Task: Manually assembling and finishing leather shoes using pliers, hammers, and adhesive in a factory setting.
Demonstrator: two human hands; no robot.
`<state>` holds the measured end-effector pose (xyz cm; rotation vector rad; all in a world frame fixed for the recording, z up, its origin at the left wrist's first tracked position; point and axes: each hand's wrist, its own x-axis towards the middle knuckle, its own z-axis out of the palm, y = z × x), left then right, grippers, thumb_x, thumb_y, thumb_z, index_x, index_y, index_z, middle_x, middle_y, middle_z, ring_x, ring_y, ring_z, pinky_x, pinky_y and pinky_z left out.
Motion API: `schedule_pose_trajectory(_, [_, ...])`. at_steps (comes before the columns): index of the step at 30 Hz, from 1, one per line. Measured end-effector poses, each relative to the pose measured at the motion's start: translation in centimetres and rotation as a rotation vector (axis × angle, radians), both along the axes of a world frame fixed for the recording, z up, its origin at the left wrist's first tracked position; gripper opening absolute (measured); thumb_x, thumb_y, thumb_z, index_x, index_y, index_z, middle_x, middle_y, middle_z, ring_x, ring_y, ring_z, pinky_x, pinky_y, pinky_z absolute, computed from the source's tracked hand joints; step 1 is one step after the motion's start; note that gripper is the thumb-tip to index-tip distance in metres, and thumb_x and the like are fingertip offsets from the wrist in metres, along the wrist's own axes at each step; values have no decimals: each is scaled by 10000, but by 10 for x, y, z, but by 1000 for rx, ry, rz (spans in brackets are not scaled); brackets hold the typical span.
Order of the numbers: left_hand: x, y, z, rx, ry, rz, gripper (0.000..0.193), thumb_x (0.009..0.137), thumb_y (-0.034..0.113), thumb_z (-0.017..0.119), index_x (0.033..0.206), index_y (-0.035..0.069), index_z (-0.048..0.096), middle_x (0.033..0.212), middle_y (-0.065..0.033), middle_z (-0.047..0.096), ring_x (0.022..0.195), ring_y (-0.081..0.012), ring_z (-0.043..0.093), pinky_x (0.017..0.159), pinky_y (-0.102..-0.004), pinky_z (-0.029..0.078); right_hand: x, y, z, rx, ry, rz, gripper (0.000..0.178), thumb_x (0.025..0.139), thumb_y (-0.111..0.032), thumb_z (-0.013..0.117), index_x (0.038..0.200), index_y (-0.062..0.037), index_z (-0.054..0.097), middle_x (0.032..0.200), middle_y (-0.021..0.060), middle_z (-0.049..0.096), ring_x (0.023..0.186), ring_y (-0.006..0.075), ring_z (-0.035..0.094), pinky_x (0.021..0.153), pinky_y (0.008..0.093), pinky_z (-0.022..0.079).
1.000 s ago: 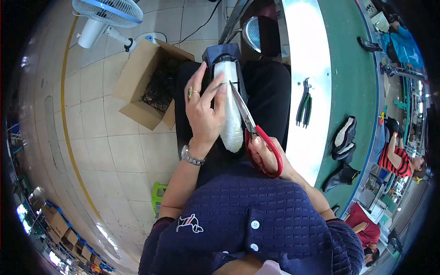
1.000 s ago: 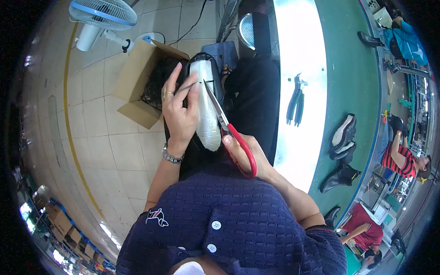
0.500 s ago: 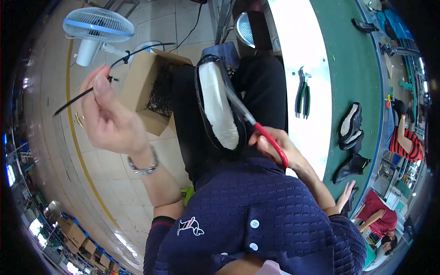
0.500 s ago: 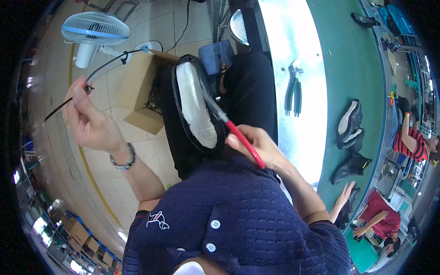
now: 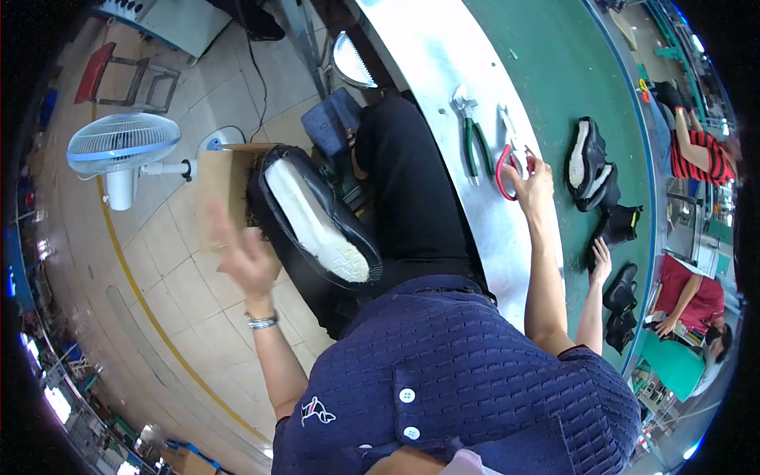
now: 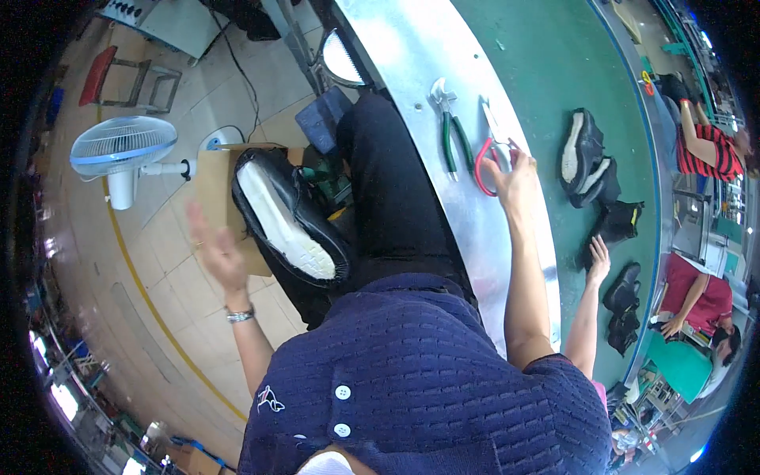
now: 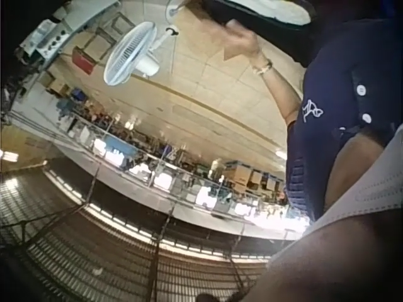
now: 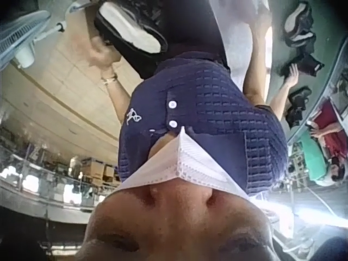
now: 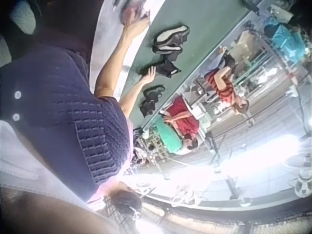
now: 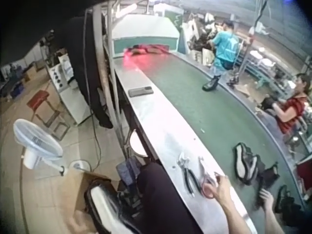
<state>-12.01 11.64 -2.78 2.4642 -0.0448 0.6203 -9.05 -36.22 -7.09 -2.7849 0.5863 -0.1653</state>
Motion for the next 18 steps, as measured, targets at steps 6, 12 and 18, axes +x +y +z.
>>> schedule_pose_trajectory(6, [42, -83, 26, 383, 61, -443, 468, 930, 312, 555, 1303, 31, 549, 1357, -134, 529, 1337, -316, 394, 1106, -441, 283, 22, 17, -6, -125, -249, 183, 530, 768, -215, 736, 1194, 43, 555, 1099, 246, 592, 1056, 394, 549, 955, 443, 416])
schedule_pose_trajectory(12, [112, -105, 41, 44, 426, -482, 510, 862, 361, 642, 1207, -11, 597, 1196, -187, 613, 1153, -338, 545, 1004, -401, 408, 66, 78, -15, 60, -49, 224, 622, 805, -342, 710, 1251, 42, 510, 1162, 253, 559, 1089, 390, 544, 931, 449, 439])
schedule_pose_trajectory(18, [172, -88, 36, -80, 573, -542, 421, 875, 348, 636, 1188, 68, 643, 1132, -171, 651, 1011, -320, 629, 865, -381, 481, 83, 68, -18, 149, 127, 217, 472, 845, -214, 563, 1256, 12, 517, 1112, 286, 580, 1052, 405, 572, 912, 438, 456])
